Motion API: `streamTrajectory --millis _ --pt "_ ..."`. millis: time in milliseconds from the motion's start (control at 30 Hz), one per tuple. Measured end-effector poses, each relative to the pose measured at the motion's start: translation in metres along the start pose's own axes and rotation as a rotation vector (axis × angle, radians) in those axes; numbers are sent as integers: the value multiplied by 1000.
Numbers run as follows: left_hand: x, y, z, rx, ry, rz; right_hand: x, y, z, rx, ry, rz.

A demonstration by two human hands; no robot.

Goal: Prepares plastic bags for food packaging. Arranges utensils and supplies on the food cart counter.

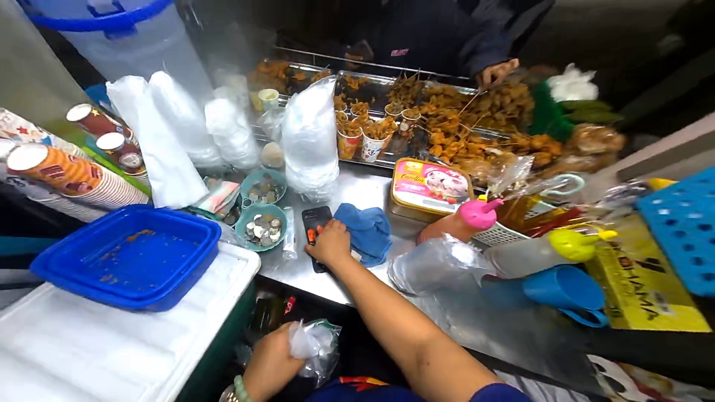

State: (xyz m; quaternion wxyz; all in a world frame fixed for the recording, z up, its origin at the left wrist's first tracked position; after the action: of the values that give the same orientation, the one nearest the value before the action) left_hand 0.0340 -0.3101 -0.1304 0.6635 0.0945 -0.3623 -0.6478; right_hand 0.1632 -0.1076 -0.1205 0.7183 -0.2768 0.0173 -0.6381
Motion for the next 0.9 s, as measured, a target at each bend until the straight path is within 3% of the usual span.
streamTrajectory --millis 200,333,500,733,900 --pt "-2 11 -11 -2 -34 -53 -6 10 13 10 -77 -54" --pt "-2 -2 -8 5 -37 -11 0 29 16 -169 -105 -82" --pt "-3 -9 -6 34 -54 20 6 52 11 -561 -122 -80" --pt "-8 0 -7 82 -75 -7 13 76 7 -1337 48 -95" --pt "-15 3 -7 126 -64 -35 7 87 5 -1588 195 -86"
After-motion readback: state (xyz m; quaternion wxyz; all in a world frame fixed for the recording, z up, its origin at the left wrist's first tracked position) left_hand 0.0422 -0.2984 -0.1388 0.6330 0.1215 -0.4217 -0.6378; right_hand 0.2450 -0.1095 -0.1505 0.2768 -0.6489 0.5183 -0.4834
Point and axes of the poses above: each hand's wrist, its own x-axis away from the middle knuckle, its own z-axis out of the back of the hand, y = z × x, the point moved 9 cm from there along -x, towards the middle knuckle, and after that the axes turned 7 degrees about z, right-handed, at the moved point
